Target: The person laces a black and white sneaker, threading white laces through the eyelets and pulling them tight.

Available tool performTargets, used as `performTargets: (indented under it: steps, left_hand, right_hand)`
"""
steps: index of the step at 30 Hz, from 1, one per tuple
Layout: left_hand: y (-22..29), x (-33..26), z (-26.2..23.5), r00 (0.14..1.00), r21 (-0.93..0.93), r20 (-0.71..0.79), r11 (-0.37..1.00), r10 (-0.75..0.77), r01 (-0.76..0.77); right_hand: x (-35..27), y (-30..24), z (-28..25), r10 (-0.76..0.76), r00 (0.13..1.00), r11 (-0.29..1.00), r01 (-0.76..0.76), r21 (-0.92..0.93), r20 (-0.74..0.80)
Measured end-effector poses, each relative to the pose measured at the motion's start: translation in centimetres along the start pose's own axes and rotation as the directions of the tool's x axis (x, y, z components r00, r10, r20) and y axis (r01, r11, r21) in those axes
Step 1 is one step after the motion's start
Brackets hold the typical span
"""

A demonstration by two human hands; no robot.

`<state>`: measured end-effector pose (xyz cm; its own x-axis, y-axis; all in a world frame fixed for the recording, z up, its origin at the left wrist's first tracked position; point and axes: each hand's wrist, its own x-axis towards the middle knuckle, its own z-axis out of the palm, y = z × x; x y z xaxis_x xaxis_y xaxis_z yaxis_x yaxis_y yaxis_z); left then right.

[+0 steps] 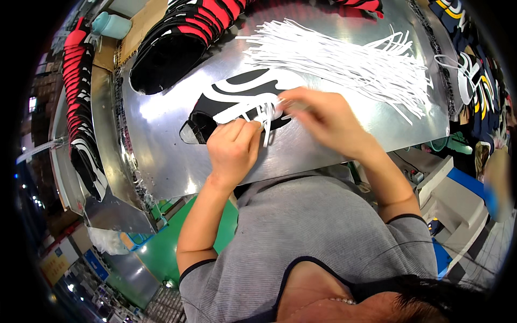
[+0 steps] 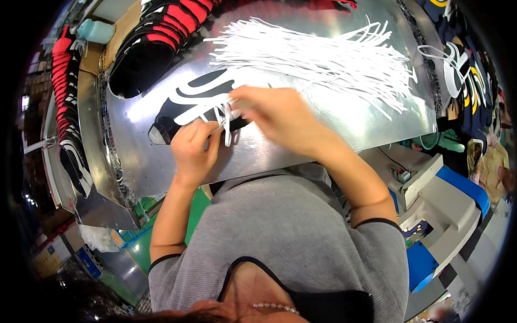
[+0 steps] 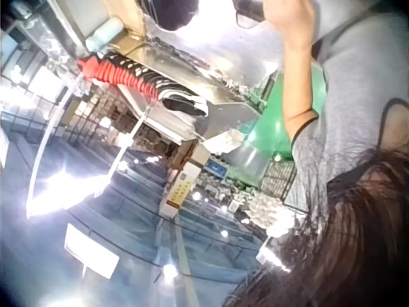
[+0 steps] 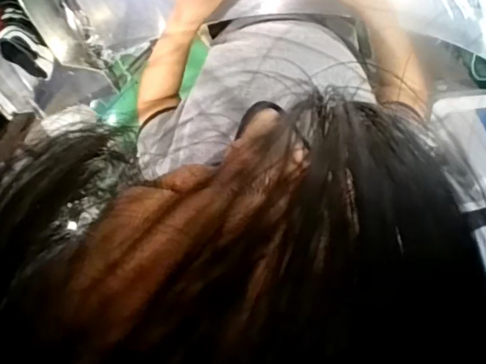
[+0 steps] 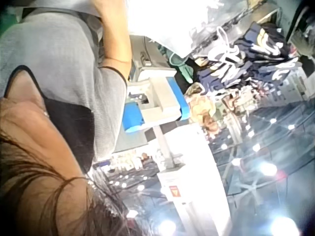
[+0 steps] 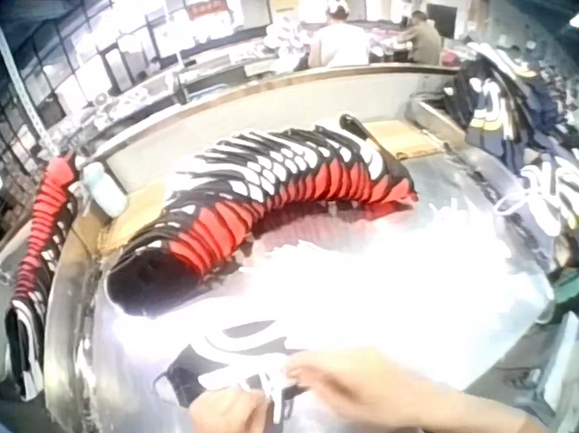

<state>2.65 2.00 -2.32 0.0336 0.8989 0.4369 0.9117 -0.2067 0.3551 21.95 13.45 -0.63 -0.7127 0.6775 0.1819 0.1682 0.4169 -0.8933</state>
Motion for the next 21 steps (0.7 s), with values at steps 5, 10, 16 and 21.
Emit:
performTargets:
  steps: [5, 10, 16, 21]
  left_hand:
    - [-0.2, -0.7, -0.1, 0.996, 0.093, -0.045, 0.993, 0.077, -0.072]
    - [-0.4, -1.1, 0.1, 0.997, 0.049, -0.036, 0.997, 0.064, -0.062]
    - [-0.4, -0.9, -0.5, 0.994, -0.122, 0.098, 0.991, -0.046, 0.058]
    - [-0.7, -0.2, -0.9, 0.962, -0.233, 0.232, 0.952, -0.142, 0.197]
  right_hand:
    - [2.9, -0.8, 4.4, -0.004, 0.952, 0.826, 0.176, -0.536, 0.307]
    - [4.9, 0.6, 3.8, 0.143, 0.942, 0.981, -0.094, -0.169, 0.305]
    - [9.7, -3.0, -6.0, 0.018, 0.966, 0.924, 0.082, 0.373, -0.257]
    - [7.0, -0.4, -2.1, 0.057, 0.996, 0.805, -0.002, 0.593, -0.073]
